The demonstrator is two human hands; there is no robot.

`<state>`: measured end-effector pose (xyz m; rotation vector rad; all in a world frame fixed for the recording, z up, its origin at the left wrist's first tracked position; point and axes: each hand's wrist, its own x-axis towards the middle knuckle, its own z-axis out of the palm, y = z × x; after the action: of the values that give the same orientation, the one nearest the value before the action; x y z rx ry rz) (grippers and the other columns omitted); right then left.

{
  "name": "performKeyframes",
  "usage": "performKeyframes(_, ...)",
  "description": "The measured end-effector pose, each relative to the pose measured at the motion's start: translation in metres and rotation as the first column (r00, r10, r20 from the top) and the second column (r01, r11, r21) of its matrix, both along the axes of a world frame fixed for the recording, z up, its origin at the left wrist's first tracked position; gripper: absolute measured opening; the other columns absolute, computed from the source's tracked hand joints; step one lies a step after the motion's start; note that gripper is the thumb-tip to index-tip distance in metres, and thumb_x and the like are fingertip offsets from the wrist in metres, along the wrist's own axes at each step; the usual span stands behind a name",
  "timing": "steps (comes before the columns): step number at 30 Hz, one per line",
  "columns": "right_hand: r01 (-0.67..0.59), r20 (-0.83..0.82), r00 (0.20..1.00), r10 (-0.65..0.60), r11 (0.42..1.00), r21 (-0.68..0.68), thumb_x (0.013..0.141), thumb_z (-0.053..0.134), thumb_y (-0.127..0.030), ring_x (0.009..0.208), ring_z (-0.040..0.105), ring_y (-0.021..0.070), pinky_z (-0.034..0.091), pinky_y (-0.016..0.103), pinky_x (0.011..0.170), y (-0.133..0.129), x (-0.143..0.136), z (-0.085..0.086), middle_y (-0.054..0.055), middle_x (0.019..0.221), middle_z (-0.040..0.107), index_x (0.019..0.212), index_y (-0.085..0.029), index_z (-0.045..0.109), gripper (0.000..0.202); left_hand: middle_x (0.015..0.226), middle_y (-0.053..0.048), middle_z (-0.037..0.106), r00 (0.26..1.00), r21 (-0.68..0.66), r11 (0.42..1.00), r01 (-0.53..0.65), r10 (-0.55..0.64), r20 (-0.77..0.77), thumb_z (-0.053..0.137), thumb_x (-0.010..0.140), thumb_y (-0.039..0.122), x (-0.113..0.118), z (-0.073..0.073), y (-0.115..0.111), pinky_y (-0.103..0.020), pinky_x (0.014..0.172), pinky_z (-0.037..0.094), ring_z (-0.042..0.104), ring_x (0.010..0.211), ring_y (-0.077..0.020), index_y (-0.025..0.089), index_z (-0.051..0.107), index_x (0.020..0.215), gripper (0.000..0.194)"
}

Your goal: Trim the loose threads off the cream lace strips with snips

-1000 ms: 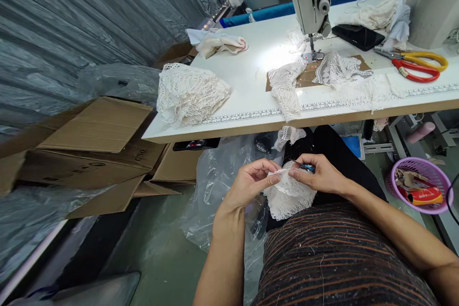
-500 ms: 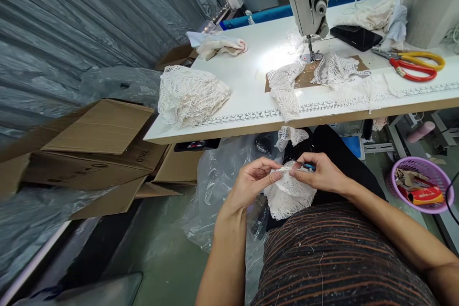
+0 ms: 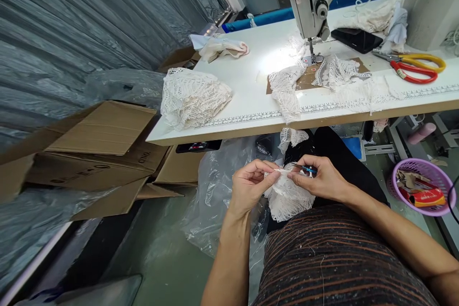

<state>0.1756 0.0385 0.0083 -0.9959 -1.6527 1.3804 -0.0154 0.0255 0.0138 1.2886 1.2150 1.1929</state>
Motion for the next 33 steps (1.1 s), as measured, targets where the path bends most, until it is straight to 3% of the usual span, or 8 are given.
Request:
performKeyframes(8,0.071,-0.002,0.998,-0.07,0.997,0.028,0.081,0.065,-0.043,0.058,0.044,0.0102,0.038,0.023,0.053,0.0,-0.002,-0.003,-0.001,0.065,0.055,0.071,-0.018,0.059,0.028,0.071,-0.002,0.075,0.998,0.053,0.997,-0.054,0.056,-0.026,0.083,0.067,0.031,0.001,-0.006,-0.005,-0.025,0.066,0.052,0.07,0.067,-0.0151,0.018,0.06,0.084,0.031)
performKeyframes(13,0.114,-0.004,0.994,-0.114,0.991,0.066,0.082,0.066,-0.043,0.069,0.057,0.0138,0.047,0.025,0.061,0.002,0.001,-0.011,0.003,0.081,0.066,0.086,-0.018,0.063,0.026,0.076,-0.003,0.077,0.992,0.044,0.997,-0.061,0.065,-0.111,0.082,0.068,0.03,-0.002,-0.013,-0.003,-0.028,0.074,0.052,0.071,0.072,-0.0167,0.018,0.061,0.092,0.034)
performKeyframes(18,0.076,0.083,0.992,-0.09,0.984,0.162,0.086,0.063,-0.037,0.077,0.064,0.0174,0.051,0.03,0.071,0.007,0.007,-0.023,0.006,0.088,0.072,0.098,-0.018,0.068,0.023,0.078,-0.004,0.076,0.988,0.07,0.993,-0.095,0.103,-0.118,0.08,0.07,0.033,-0.002,-0.021,0.001,-0.028,0.074,0.052,0.071,0.075,-0.017,0.018,0.06,0.093,0.034)
performKeyframes(23,0.011,0.126,0.991,-0.048,0.961,0.276,0.089,0.057,-0.027,0.084,0.065,0.0195,0.05,0.033,0.077,0.008,0.008,-0.022,0.008,0.092,0.073,0.095,-0.019,0.069,0.016,0.079,-0.002,0.071,0.987,0.155,0.983,-0.096,0.115,-0.114,0.075,0.075,0.032,-0.002,-0.024,-0.001,-0.027,0.074,0.052,0.068,0.077,-0.0151,0.019,0.06,0.094,0.027)
performKeyframes(29,-0.101,0.095,0.991,0.091,0.988,0.113,0.091,0.054,-0.035,0.069,0.059,0.0146,0.047,0.026,0.064,-0.001,0.006,-0.014,0.003,0.078,0.068,0.085,-0.017,0.066,0.023,0.082,-0.002,0.071,0.99,0.035,0.999,-0.021,0.025,-0.137,0.073,0.078,0.033,-0.013,-0.012,-0.014,-0.022,0.059,0.049,0.066,0.067,-0.0127,0.02,0.06,0.1,0.028)
performKeyframes(31,-0.158,0.106,0.983,0.152,0.986,0.05,0.09,0.054,-0.036,0.064,0.056,0.013,0.045,0.024,0.059,-0.004,0.007,-0.017,0.002,0.074,0.066,0.083,-0.017,0.066,0.024,0.082,-0.002,0.072,0.979,0.001,1.0,0.012,-0.011,-0.203,0.072,0.079,0.032,-0.016,-0.012,-0.016,-0.023,0.061,0.049,0.066,0.067,-0.0132,0.02,0.062,0.1,0.026)
performKeyframes(33,-0.135,0.161,0.979,0.126,0.99,0.044,0.088,0.056,-0.034,0.062,0.055,0.0124,0.043,0.023,0.056,-0.005,0.008,-0.021,0.002,0.074,0.066,0.083,-0.017,0.066,0.02,0.083,-0.003,0.073,0.948,0.023,0.999,0.033,-0.024,-0.317,0.071,0.079,0.029,-0.017,-0.018,-0.014,-0.027,0.069,0.051,0.068,0.073,-0.0157,0.02,0.064,0.1,0.024)
